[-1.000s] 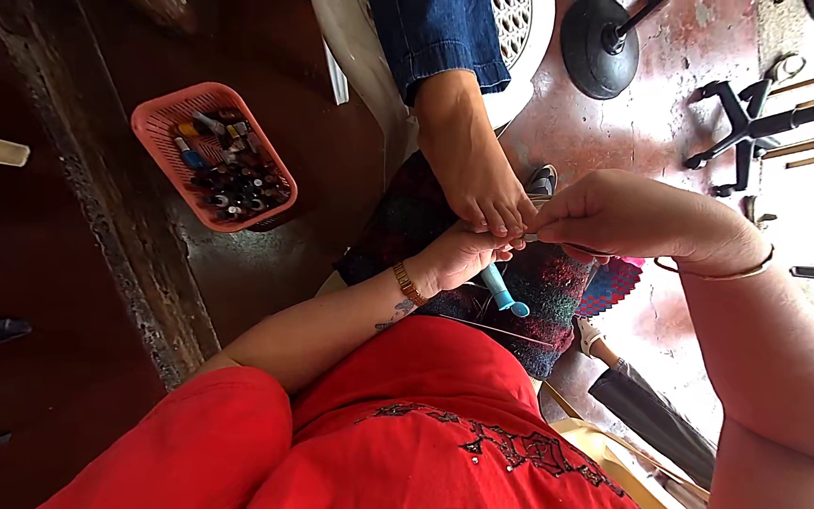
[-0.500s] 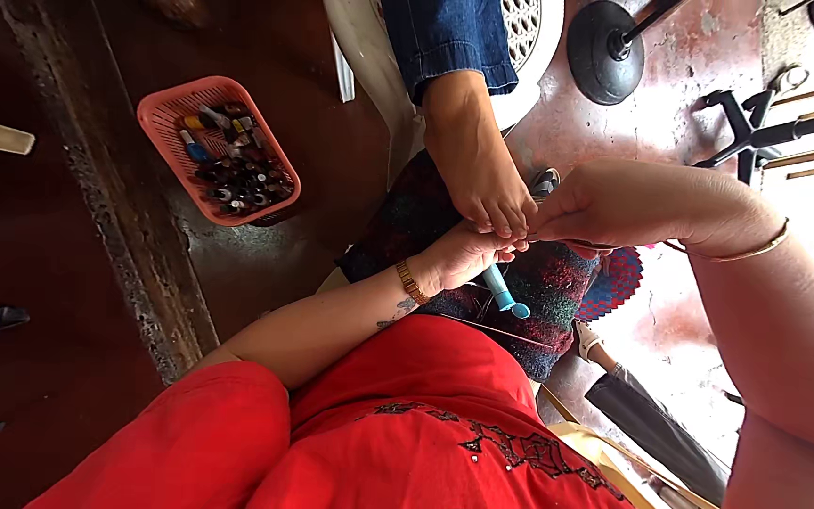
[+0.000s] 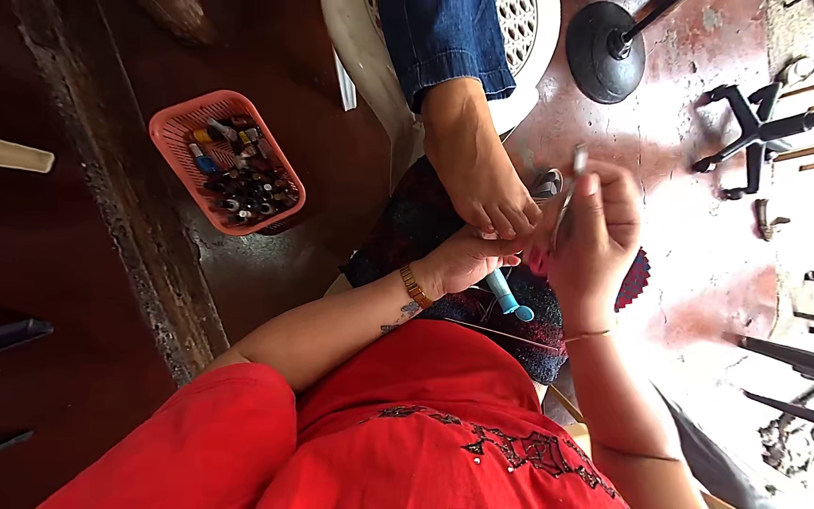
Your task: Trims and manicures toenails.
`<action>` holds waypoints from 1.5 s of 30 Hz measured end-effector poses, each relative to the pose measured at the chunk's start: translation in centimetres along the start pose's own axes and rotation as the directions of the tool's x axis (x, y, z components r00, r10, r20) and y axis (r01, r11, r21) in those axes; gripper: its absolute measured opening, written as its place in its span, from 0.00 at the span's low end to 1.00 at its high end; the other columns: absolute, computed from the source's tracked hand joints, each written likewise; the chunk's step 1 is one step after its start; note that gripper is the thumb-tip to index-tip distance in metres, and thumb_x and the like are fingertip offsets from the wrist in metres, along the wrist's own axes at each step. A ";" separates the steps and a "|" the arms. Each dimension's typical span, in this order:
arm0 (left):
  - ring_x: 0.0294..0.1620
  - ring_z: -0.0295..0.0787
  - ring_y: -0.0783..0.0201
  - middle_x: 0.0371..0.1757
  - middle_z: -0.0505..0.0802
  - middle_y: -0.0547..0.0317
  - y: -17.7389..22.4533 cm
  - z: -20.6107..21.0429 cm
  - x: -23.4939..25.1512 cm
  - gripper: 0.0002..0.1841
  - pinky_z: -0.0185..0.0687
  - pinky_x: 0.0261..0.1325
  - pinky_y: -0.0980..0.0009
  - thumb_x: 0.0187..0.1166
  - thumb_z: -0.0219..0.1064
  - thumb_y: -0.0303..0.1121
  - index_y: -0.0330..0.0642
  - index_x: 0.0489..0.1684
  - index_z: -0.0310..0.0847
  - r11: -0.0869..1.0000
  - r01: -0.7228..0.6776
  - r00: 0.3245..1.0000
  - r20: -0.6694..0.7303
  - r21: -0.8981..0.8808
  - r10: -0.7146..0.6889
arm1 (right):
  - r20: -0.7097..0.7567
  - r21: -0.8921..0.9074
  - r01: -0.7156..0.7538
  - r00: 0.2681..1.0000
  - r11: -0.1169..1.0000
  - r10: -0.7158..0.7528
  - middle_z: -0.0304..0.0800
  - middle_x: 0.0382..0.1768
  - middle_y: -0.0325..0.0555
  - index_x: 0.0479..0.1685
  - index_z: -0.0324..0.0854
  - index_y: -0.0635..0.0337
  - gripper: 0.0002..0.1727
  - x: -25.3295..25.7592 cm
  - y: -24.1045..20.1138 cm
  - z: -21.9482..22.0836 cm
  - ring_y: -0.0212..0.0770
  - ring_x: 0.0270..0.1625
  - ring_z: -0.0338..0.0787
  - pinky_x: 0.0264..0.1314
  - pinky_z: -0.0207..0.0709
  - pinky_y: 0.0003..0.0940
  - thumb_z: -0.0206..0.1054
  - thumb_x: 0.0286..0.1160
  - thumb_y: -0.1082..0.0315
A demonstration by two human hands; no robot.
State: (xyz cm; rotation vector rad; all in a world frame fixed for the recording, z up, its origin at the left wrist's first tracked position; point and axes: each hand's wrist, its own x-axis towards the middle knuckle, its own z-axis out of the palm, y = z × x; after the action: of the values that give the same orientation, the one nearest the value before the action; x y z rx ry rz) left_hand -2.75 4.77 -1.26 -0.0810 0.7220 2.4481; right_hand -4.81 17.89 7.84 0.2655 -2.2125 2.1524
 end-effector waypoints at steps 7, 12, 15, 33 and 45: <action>0.42 0.89 0.73 0.42 0.92 0.66 -0.3 -0.1 0.2 0.09 0.86 0.50 0.74 0.81 0.62 0.23 0.50 0.45 0.85 0.997 -0.038 0.999 -0.011 0.074 0.039 | -0.213 0.037 -0.033 0.976 0.999 0.040 0.79 0.22 0.36 0.63 0.80 0.53 0.15 -3.4 0.9 1.1 0.29 0.14 0.74 0.12 0.72 0.24 0.49 0.95 0.61; 0.51 0.88 0.67 0.49 0.92 0.61 -0.3 0.1 0.1 0.09 0.85 0.60 0.69 0.83 0.61 0.23 0.46 0.48 0.86 0.990 -0.039 0.999 -0.030 0.137 0.043 | -0.203 0.104 -0.196 0.956 0.975 0.214 0.82 0.22 0.38 0.60 0.76 0.54 0.12 -8.1 1.7 0.7 0.30 0.16 0.79 0.18 0.79 0.24 0.47 0.96 0.63; 0.52 0.88 0.67 0.48 0.92 0.61 -0.3 0.1 0.2 0.09 0.84 0.61 0.69 0.84 0.60 0.24 0.46 0.47 0.87 0.986 -0.031 0.998 -0.039 0.166 0.038 | -0.160 0.144 -0.299 0.934 0.943 0.321 0.84 0.24 0.41 0.62 0.72 0.59 0.12 -9.2 1.7 1.2 0.29 0.16 0.79 0.18 0.77 0.22 0.44 0.96 0.67; 0.47 0.87 0.74 0.44 0.92 0.65 0.4 2.9 0.0 0.18 0.83 0.54 0.80 0.86 0.50 0.20 0.48 0.35 0.86 0.963 -0.042 0.993 -0.093 0.265 0.069 | -0.196 0.127 -0.355 0.906 0.926 0.374 0.82 0.21 0.43 0.67 0.73 0.61 0.14 -8.8 1.5 2.0 0.31 0.12 0.77 0.13 0.77 0.24 0.47 0.94 0.69; 0.50 0.88 0.69 0.48 0.92 0.59 -0.9 0.3 0.4 0.13 0.84 0.57 0.75 0.84 0.55 0.19 0.44 0.39 0.86 0.972 -0.096 0.993 -0.048 0.213 0.109 | -0.221 0.154 -0.275 0.927 0.949 0.304 0.81 0.21 0.44 0.66 0.73 0.61 0.13 -9.0 2.4 2.5 0.32 0.13 0.78 0.14 0.78 0.26 0.48 0.94 0.69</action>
State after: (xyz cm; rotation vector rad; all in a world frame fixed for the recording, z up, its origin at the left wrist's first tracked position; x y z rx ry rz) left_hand -2.58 5.74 -1.58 -0.0351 1.0312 2.4586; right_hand 3.91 16.30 4.02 -0.3294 -2.0972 2.3148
